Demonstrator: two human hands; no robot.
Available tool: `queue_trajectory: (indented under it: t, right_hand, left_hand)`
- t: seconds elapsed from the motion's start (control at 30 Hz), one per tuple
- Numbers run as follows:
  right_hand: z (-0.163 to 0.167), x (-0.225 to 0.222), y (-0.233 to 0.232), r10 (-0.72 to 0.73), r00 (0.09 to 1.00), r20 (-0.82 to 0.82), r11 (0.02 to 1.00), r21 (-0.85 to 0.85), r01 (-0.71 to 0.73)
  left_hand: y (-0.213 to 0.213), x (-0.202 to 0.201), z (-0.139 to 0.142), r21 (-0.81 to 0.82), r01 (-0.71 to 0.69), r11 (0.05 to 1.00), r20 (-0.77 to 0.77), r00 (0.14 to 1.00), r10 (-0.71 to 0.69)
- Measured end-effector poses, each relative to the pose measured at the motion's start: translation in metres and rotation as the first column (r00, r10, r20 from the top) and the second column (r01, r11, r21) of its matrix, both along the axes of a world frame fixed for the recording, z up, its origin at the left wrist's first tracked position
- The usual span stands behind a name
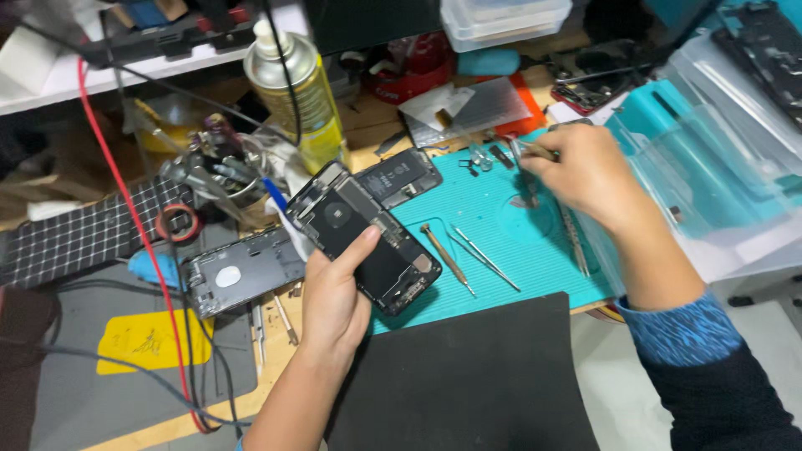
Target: The person uses a precision screwdriver and tweezers to remove screws and small internal components from a disassembled smartphone. They lift and reposition the device to access different areas, then place removed parts on the workbench.
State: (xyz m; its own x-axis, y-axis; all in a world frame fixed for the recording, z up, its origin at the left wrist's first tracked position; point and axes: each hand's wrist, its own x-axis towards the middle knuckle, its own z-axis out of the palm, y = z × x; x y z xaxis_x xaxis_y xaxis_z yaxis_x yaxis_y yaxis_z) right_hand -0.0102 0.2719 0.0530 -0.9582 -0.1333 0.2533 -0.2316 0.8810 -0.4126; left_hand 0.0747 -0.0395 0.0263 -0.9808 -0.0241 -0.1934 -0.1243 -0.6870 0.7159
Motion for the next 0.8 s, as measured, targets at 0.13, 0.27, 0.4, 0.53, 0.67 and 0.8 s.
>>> queue_trajectory:
  t: [0.13, 0.27, 0.4, 0.53, 0.67, 0.8]
  right_hand:
    - [0.002, -0.006, -0.003, -0.038, 0.999, 0.027, 0.999, -0.034, 0.039]
    - [-0.003, -0.020, -0.010, -0.005, 0.998, 0.066, 1.000, 0.000, 0.005]
    - [-0.018, -0.042, -0.041, 0.062, 0.998, 0.002, 0.994, 0.090, -0.062]
    - [-0.020, -0.057, -0.066, 0.041, 0.999, 0.028, 0.971, 0.237, -0.046]
    - [-0.015, -0.066, -0.077, -0.056, 0.990, 0.128, 0.940, 0.342, 0.009]
    - [-0.009, -0.079, -0.085, -0.072, 0.978, 0.194, 0.917, 0.398, -0.012]
  left_hand:
    - [0.026, -0.014, 0.005, -0.031, 0.077, 0.997, -0.046, 0.996, -0.078]
    - [0.042, -0.034, 0.008, -0.144, 0.109, 0.983, -0.028, 0.993, -0.115]
    - [0.048, -0.047, 0.010, -0.177, 0.109, 0.978, -0.021, 0.993, -0.114]
    - [0.041, -0.044, 0.010, -0.251, 0.077, 0.965, -0.064, 0.993, -0.096]
    - [0.028, -0.036, 0.010, -0.427, 0.025, 0.904, -0.141, 0.986, -0.093]
    - [0.020, -0.029, 0.013, -0.547, -0.078, 0.834, -0.246, 0.967, -0.071]
